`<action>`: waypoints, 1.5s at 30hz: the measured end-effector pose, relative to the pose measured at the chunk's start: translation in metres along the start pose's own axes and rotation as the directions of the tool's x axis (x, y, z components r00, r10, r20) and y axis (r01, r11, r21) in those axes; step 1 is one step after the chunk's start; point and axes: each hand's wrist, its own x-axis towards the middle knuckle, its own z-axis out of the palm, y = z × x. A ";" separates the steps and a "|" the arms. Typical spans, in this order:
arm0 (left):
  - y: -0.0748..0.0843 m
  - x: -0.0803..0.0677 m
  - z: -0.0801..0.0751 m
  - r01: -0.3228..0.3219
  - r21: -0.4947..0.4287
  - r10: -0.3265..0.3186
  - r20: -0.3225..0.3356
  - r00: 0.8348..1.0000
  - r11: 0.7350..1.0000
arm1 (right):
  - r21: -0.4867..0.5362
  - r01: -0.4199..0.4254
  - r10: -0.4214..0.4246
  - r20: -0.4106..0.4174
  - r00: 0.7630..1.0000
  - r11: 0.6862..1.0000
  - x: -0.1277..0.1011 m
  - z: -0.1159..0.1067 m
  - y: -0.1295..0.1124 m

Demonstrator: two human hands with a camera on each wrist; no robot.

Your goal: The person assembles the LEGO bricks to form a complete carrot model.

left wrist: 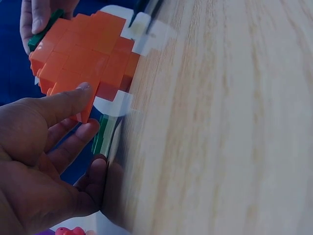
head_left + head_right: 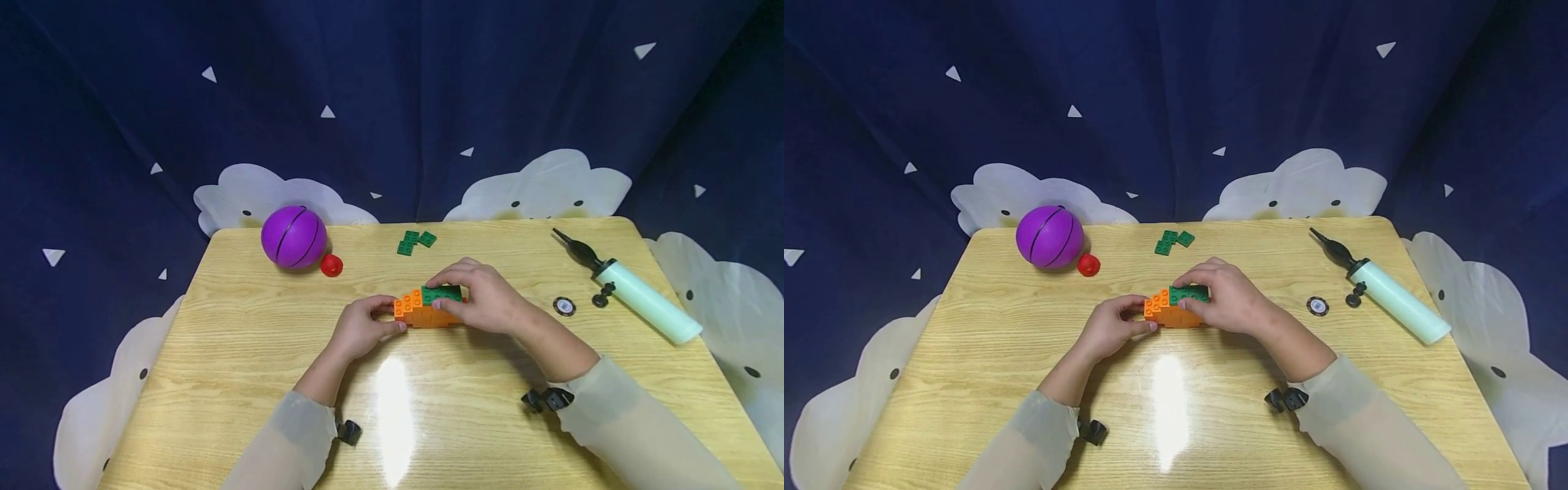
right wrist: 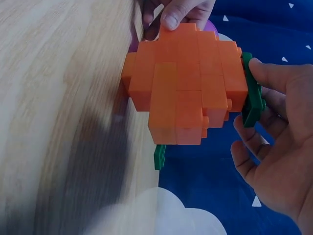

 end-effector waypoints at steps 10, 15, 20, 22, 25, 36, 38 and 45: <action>0.000 0.001 -0.001 -0.003 0.005 0.003 -0.004 1.000 1.000 | -0.029 0.027 -0.028 -0.028 0.999 0.999 -0.001 0.007 0.001; 0.000 0.001 -0.001 -0.004 0.009 0.004 -0.008 1.000 1.000 | -0.022 0.023 -0.024 -0.032 0.999 0.999 -0.002 0.009 0.003; -0.002 0.002 0.001 0.000 0.004 0.000 0.000 1.000 1.000 | 0.009 -0.006 0.006 -0.028 1.000 1.000 -0.006 0.011 0.007; -0.002 0.002 0.002 0.004 0.004 -0.004 0.003 1.000 1.000 | 0.029 -0.035 0.036 -0.021 0.999 0.999 -0.008 0.012 0.009; -0.001 0.002 0.001 0.006 0.007 -0.006 0.004 1.000 1.000 | 0.055 -0.091 0.091 0.003 0.996 0.994 -0.012 0.013 0.012; 0.000 0.001 -0.001 -0.012 0.010 0.012 0.009 1.000 1.000 | 0.004 -0.189 0.188 0.058 0.980 0.982 -0.026 0.017 0.034; 0.000 0.001 -0.002 -0.011 0.007 0.011 0.012 1.000 1.000 | -0.005 -0.194 0.194 0.069 0.979 0.981 -0.030 0.017 0.039; 0.001 0.002 -0.003 -0.002 0.001 0.002 0.024 1.000 1.000 | -0.016 -0.232 0.233 0.103 0.967 0.972 -0.038 0.016 0.048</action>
